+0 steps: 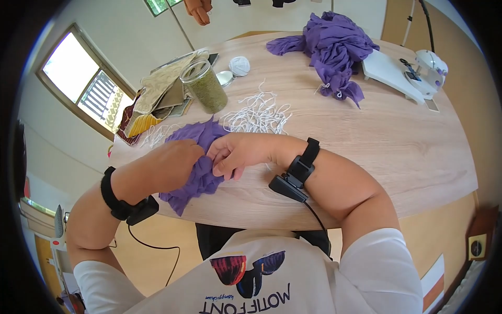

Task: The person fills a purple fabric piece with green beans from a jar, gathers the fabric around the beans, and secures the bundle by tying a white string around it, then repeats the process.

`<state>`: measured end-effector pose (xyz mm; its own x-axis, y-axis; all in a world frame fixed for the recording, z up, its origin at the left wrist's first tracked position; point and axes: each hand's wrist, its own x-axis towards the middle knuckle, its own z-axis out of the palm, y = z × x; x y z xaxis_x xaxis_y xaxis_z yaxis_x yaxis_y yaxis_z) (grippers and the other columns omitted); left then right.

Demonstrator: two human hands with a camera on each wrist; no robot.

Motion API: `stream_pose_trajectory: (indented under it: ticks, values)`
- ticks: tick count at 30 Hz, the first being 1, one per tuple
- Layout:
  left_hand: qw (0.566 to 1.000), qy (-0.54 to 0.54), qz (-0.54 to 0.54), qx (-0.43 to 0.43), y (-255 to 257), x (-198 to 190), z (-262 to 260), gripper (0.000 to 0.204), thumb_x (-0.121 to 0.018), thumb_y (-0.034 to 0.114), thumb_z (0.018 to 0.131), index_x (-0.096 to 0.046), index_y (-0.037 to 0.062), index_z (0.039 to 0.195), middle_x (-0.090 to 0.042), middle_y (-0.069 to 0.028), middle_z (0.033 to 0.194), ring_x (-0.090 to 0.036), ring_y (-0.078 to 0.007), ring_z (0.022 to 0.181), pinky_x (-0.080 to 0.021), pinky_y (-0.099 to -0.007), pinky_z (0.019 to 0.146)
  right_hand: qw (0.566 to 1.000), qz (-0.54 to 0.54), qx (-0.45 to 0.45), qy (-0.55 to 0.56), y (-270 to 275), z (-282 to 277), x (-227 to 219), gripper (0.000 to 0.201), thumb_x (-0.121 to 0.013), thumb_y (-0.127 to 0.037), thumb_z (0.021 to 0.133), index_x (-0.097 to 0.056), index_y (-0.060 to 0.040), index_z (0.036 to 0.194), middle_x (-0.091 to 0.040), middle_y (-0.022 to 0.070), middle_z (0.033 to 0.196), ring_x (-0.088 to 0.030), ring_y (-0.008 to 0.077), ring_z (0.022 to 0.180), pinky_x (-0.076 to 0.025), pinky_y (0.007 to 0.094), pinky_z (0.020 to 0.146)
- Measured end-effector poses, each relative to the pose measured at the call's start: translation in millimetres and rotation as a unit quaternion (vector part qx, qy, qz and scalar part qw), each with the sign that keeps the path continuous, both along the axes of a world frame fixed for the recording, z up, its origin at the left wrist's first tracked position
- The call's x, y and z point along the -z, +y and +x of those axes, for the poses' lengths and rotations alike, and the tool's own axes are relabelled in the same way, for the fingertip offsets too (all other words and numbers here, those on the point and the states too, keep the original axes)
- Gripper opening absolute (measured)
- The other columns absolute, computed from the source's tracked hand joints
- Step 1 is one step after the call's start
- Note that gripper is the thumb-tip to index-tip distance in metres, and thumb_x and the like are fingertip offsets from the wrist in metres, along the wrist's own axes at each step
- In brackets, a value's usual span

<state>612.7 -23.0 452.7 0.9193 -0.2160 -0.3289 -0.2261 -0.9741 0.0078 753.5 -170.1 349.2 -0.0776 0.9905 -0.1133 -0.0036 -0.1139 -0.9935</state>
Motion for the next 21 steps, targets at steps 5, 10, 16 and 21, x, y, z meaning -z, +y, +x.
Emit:
stream_pose_trajectory:
  ticks: [5,10,16,21]
  values:
    - [0.999,0.018,0.027,-0.022,-15.8,-8.3,5.6,0.022,-0.06,0.005,0.077,-0.066,0.0011,0.098,-0.067,-0.014,0.085,-0.065,-0.0368,0.083,-0.052,-0.0434,0.073,0.994,0.098,0.031,0.028,1.7,-15.8,-0.6,0.057,-0.071,-0.015,0.088,-0.045,-0.0063,0.138,-0.063,0.003,0.112,-0.061,0.0114,0.088,-0.051,0.0253,0.073]
    - [0.998,-0.004,0.054,0.045,-23.5,-4.5,7.7,0.016,-0.063,0.017,0.08,-0.065,0.0028,0.087,-0.067,-0.0129,0.079,-0.067,-0.0341,0.075,-0.052,-0.0437,0.065,0.997,0.072,-0.01,-0.014,2.6,-18.9,-4.6,0.042,-0.073,-0.028,0.087,-0.061,-0.0061,0.121,-0.066,0.0026,0.103,-0.064,0.0137,0.088,-0.054,0.0289,0.077]
    - [0.993,0.02,0.11,0.047,-32.8,-3.9,8.3,0.018,-0.062,0.021,0.085,-0.064,0.004,0.083,-0.067,-0.0115,0.078,-0.067,-0.033,0.07,-0.052,-0.0428,0.061,0.996,0.045,-0.045,-0.056,-1.0,-12.6,-2.8,0.023,-0.066,-0.023,0.087,-0.067,-0.0042,0.1,-0.068,0.0045,0.088,-0.068,0.0151,0.075,-0.055,0.0278,0.067]
    - [0.994,0.048,0.085,0.045,-32.0,-3.2,4.0,0.015,-0.061,0.018,0.086,-0.063,0.0033,0.089,-0.067,-0.0111,0.079,-0.068,-0.0329,0.072,-0.053,-0.042,0.061,0.996,0.017,-0.056,-0.073,-4.5,-15.4,-6.4,0.018,-0.062,-0.019,0.085,-0.064,-0.0033,0.091,-0.067,0.0081,0.081,-0.069,0.0175,0.069,-0.056,0.0285,0.063]
